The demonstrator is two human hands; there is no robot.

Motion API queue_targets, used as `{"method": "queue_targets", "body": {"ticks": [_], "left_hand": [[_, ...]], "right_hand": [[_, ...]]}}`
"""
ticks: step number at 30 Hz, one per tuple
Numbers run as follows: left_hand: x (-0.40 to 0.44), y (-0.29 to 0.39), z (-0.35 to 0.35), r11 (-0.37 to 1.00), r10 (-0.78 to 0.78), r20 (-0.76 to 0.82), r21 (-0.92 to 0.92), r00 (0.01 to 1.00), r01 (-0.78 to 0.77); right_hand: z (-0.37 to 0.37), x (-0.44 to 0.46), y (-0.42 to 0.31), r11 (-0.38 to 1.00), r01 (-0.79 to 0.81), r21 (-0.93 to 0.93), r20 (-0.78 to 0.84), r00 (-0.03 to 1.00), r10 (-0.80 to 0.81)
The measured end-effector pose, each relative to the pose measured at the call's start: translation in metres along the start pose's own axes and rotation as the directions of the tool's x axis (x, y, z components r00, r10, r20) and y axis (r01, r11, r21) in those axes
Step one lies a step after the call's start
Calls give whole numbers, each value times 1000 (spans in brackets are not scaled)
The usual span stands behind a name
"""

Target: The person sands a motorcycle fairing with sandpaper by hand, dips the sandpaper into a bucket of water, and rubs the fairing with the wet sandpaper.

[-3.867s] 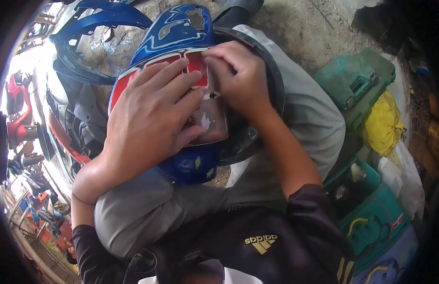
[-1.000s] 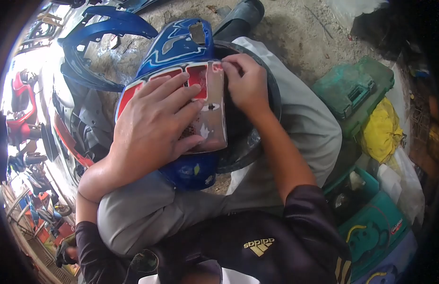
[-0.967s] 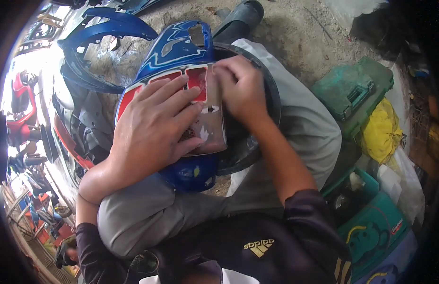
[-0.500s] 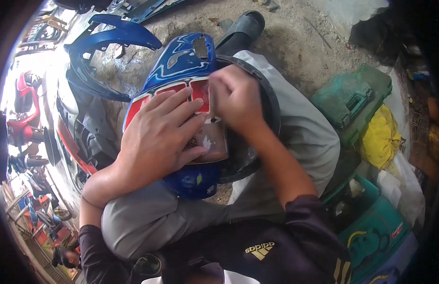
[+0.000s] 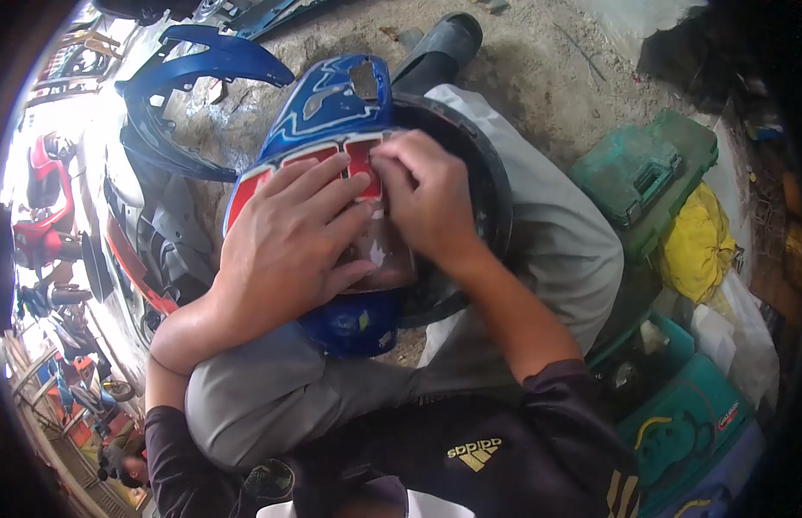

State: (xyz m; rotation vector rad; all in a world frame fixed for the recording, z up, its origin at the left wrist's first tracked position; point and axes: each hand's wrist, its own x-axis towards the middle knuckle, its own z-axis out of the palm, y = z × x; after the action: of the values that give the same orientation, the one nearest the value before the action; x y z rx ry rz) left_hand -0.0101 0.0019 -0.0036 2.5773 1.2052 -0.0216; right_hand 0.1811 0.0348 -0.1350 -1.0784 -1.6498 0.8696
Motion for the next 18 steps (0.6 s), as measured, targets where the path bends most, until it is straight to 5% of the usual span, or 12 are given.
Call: {"method": "queue_targets", "body": {"ticks": [3, 5, 6, 10, 13, 16, 18], "left_hand": [[-2, 2, -2, 1000, -5, 12, -7, 1000, 6], [-1, 1, -1, 1000, 2, 7, -2, 1000, -2], [-1, 0, 0, 1000, -3, 12, -9, 1000, 3], [-4, 4, 0, 1000, -9, 10, -17, 1000, 9], [1, 0, -3, 1000, 2, -2, 7, 1000, -2], [-3, 3, 1, 998, 42, -38, 39, 998, -40], [4, -3, 0, 997, 54, -58, 59, 997, -51]], "right_hand": [[0, 16, 28, 930, -358, 88, -1, 933, 359], [1, 5, 5, 992, -121, -30, -21, 992, 121], [3, 0, -5, 995, -86, 55, -15, 996, 87], [2, 9, 35, 944, -330, 24, -30, 943, 330], [2, -1, 3, 996, -94, 7, -29, 995, 94], [0, 12, 44, 905, -424, 34, -8, 905, 425], [6, 3, 2, 975, -223, 9, -52, 973, 223]]}}
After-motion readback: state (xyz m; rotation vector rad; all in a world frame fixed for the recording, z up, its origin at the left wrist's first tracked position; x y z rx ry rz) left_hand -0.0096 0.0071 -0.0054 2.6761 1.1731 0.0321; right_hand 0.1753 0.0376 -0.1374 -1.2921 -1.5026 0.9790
